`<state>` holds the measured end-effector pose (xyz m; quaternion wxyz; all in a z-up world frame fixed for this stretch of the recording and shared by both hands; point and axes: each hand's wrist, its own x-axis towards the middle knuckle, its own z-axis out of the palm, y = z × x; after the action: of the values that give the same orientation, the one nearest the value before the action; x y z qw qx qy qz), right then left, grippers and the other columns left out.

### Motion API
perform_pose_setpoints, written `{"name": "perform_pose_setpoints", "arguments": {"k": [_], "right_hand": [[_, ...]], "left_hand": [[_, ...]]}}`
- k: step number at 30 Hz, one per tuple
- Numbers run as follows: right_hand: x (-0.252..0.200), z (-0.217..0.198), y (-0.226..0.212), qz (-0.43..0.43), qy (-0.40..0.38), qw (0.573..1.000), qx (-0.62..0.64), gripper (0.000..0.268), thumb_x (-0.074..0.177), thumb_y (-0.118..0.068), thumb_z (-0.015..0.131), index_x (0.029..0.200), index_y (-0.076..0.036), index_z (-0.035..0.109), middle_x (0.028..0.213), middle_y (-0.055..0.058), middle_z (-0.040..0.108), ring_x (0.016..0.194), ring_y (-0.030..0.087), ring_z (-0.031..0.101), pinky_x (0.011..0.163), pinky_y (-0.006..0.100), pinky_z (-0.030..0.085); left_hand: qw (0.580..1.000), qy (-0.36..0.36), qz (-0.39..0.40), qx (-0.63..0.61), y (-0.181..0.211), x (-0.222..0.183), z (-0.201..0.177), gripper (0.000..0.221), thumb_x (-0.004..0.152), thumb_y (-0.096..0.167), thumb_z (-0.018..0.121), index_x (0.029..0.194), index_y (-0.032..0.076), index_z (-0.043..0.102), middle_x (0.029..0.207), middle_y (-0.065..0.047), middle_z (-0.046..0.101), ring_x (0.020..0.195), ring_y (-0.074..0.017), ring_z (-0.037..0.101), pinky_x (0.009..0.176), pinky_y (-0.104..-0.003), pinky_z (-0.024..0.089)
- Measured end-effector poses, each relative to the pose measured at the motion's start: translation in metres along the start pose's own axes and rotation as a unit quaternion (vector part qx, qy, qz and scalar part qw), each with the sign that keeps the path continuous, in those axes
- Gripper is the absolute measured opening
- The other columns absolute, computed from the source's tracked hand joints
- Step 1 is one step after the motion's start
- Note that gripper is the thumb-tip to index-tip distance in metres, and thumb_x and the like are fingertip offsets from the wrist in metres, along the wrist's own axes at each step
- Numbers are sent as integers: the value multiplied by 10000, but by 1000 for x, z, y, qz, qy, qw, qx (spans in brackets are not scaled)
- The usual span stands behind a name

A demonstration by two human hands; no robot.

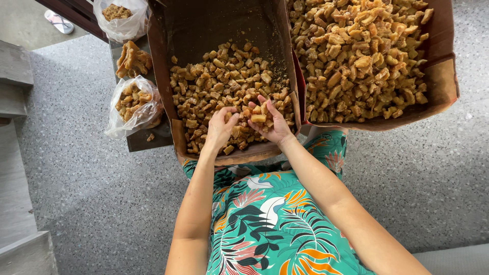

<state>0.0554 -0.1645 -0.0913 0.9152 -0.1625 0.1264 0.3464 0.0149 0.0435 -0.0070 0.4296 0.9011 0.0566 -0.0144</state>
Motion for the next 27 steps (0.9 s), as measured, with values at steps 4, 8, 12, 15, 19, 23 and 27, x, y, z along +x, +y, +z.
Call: {"name": "perform_pose_setpoints", "arguments": {"k": [4,8,12,15,19,23,27], "right_hand": [[1,5,-1,18,39,999,11,572,1026,-585,420,1436,-200,520,1314,110,660,1157,311,698,1004,549,574],[-5,6,-4,29,-147,985,89,653,1139,-625,412,1553,-142,560,1226,107,682,1005,264,680,1019,557,575],[-8,11,-6,24,-66,997,16,654,1075,-645,444,1486,-154,580,1192,79,695,973,219,678,917,498,603],[-9,17,-4,7,-10,998,-56,633,1010,-632,484,1428,-164,567,1196,54,690,1031,206,698,878,472,618],[-10,15,1,-6,-38,994,-105,595,998,-502,625,1465,-145,533,1176,55,670,1024,185,691,925,443,641],[-4,9,4,1,-37,984,-175,558,968,-287,721,1458,-157,488,1163,20,655,1022,150,681,921,408,640],[-4,10,8,4,-56,983,-174,378,1039,-195,693,1365,-83,537,1108,100,671,972,209,705,878,396,637]], "left_hand": [[915,-137,-202,-320,27,6,-5,423,1012,208,527,1420,102,491,1216,-60,656,858,-142,643,660,-286,536],[793,-205,-217,-530,46,7,-5,378,993,112,505,1364,44,488,1290,-60,678,969,-150,699,709,-254,556],[742,-241,-206,-591,46,7,0,382,1029,117,553,1399,30,524,1215,-96,659,1017,-161,724,709,-235,553],[790,-224,-179,-543,39,7,8,454,1059,200,626,1483,60,546,1198,-71,662,960,-115,690,704,-212,538],[954,-108,-168,-224,31,14,26,471,975,307,671,1333,13,590,1116,-82,736,861,-137,738,611,-261,574],[973,-92,-169,-126,18,16,33,450,1012,379,659,1252,-1,667,983,-101,769,798,-150,741,616,-263,563],[962,-122,-194,-148,3,18,30,504,1110,423,472,1173,-19,706,922,-64,768,707,-147,720,561,-265,543]]}}
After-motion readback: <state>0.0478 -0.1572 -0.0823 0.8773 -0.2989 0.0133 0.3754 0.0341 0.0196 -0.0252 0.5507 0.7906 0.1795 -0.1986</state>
